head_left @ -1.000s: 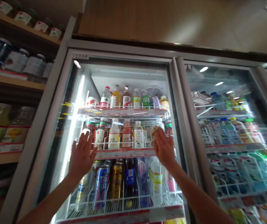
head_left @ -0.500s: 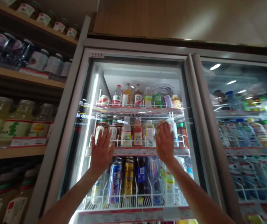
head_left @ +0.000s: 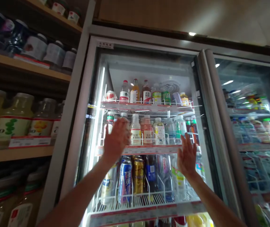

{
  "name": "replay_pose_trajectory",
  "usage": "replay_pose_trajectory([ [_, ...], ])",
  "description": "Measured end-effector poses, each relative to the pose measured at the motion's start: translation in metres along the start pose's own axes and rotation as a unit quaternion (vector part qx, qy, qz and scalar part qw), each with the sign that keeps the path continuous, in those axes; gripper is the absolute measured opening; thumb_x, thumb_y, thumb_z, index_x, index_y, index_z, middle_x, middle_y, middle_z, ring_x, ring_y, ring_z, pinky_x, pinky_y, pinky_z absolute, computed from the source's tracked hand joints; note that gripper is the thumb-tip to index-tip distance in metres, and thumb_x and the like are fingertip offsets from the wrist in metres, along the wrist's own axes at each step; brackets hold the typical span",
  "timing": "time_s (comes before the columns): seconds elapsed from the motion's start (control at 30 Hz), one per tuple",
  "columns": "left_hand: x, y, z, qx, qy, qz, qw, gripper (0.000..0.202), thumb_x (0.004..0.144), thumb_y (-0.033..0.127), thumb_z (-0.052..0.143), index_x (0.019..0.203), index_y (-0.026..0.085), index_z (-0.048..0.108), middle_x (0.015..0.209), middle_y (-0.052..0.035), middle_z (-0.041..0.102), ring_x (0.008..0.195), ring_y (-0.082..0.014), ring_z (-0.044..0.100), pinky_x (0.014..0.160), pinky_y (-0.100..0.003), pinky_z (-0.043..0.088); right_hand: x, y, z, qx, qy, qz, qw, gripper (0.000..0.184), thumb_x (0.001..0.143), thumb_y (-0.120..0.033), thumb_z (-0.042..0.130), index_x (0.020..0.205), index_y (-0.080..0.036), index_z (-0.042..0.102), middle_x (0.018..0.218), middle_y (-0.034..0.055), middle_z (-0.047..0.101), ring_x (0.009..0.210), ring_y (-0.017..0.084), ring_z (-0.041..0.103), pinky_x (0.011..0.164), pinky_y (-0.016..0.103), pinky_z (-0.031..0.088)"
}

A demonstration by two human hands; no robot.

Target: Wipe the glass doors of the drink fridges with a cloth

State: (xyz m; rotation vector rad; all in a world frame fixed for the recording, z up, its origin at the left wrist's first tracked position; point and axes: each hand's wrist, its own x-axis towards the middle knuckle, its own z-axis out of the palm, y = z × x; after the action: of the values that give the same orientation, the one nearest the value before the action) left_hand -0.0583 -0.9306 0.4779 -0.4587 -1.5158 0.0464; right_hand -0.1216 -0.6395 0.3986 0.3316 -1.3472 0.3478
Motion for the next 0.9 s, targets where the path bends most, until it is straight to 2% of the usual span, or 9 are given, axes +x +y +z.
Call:
replay_pose_trajectory([
  [0.1, 0.001, -0.043, -0.027, 0.062, 0.072, -0.166, 0.982, 0.047, 0.086, 0.024, 0.035, 0.132, 0.012, 0.038, 0.141, -0.0176, 0.034, 0.133, -0.0327, 0.027, 0.105, -0.061, 0.016, -0.007, -0.004, 0.0, -0.033, -0.01, -0.014, 0.999, 0.053, 0.092, -0.032, 0.025, 0.143, -0.024, 0.013, 0.148, 0.0095, 0.024, 0.136, 0.023, 0.021, 0.108, 0.05, 0.019],
  [0.17, 0.001, -0.021, -0.021, 0.068, 0.07, -0.189, 0.977, 0.048, 0.085, 0.025, 0.037, 0.131, 0.013, 0.039, 0.141, -0.0153, 0.036, 0.132, -0.0305, 0.028, 0.104, -0.054, 0.026, -0.006, -0.008, 0.001, -0.035, -0.011, -0.02, 0.999, 0.053, 0.092, -0.032, 0.025, 0.143, -0.023, 0.015, 0.147, 0.0093, 0.026, 0.136, 0.022, 0.021, 0.108, 0.05, 0.02],
  [0.3, -0.016, 0.077, 0.028, 0.054, 0.008, 0.043, 0.998, 0.045, 0.087, 0.028, 0.036, 0.131, 0.016, 0.04, 0.14, -0.0078, 0.039, 0.134, -0.0223, 0.027, 0.107, -0.04, 0.028, -0.004, -0.004, 0.0, -0.016, -0.003, -0.029, 0.999, 0.052, 0.092, -0.03, 0.025, 0.142, -0.022, 0.018, 0.145, 0.0091, 0.03, 0.136, 0.021, 0.022, 0.108, 0.048, 0.02],
  [0.4, -0.037, 0.083, 0.032, 0.054, -0.018, 0.147, 0.988, 0.044, 0.087, 0.029, 0.039, 0.13, 0.021, 0.041, 0.141, -0.0027, 0.039, 0.134, -0.02, 0.027, 0.111, -0.039, 0.02, -0.008, 0.009, -0.007, -0.013, -0.011, -0.056, 0.998, 0.052, 0.091, -0.029, 0.028, 0.142, -0.022, 0.019, 0.145, 0.0089, 0.031, 0.135, 0.021, 0.026, 0.108, 0.047, 0.019],
  [0.47, -0.044, 0.043, 0.012, 0.077, 0.005, 0.079, 0.994, 0.047, 0.087, 0.025, 0.037, 0.133, 0.022, 0.037, 0.14, -0.0046, 0.041, 0.133, -0.02, 0.029, 0.111, -0.042, 0.017, -0.015, 0.019, -0.012, -0.02, -0.022, -0.071, 0.997, 0.053, 0.091, -0.028, 0.029, 0.142, -0.022, 0.019, 0.145, 0.0081, 0.031, 0.134, 0.021, 0.026, 0.109, 0.047, 0.018],
  [0.53, -0.04, 0.002, -0.009, 0.112, 0.062, -0.106, 0.986, 0.048, 0.087, 0.024, 0.036, 0.135, 0.019, 0.035, 0.142, -0.011, 0.035, 0.134, -0.0262, 0.026, 0.109, -0.05, 0.018, -0.024, 0.027, -0.017, -0.021, -0.029, -0.075, 0.997, 0.053, 0.09, -0.027, 0.029, 0.142, -0.022, 0.018, 0.146, 0.008, 0.029, 0.135, 0.022, 0.025, 0.108, 0.048, 0.018],
  [0.63, -0.027, 0.001, -0.008, 0.103, 0.118, -0.267, 0.951, 0.054, 0.086, 0.027, 0.039, 0.137, 0.012, 0.03, 0.145, -0.0182, 0.026, 0.135, -0.0325, 0.02, 0.104, -0.054, 0.025, -0.032, 0.03, -0.021, -0.012, -0.031, -0.071, 0.997, 0.054, 0.09, -0.026, 0.031, 0.142, -0.022, 0.019, 0.147, 0.0086, 0.027, 0.136, 0.023, 0.023, 0.108, 0.048, 0.019],
  [0.8, -0.041, 0.116, 0.046, 0.061, -0.005, 0.028, 0.998, 0.05, 0.086, 0.021, 0.038, 0.136, 0.019, 0.033, 0.144, -0.007, 0.033, 0.138, -0.0206, 0.017, 0.109, -0.039, 0.024, -0.031, 0.032, -0.024, 0.011, -0.035, -0.07, 0.997, 0.053, 0.09, -0.024, 0.03, 0.142, -0.022, 0.021, 0.145, 0.0082, 0.031, 0.135, 0.022, 0.025, 0.108, 0.047, 0.019],
  [0.9, -0.063, 0.108, 0.038, 0.065, -0.045, 0.078, 0.994, 0.048, 0.086, 0.026, 0.039, 0.135, 0.023, 0.036, 0.141, -0.0042, 0.038, 0.136, -0.0187, 0.021, 0.112, -0.039, 0.018, -0.034, 0.045, -0.033, 0.005, -0.043, -0.05, 0.998, 0.053, 0.09, -0.025, 0.03, 0.142, -0.022, 0.02, 0.144, 0.0091, 0.033, 0.134, 0.022, 0.027, 0.108, 0.047, 0.02],
])
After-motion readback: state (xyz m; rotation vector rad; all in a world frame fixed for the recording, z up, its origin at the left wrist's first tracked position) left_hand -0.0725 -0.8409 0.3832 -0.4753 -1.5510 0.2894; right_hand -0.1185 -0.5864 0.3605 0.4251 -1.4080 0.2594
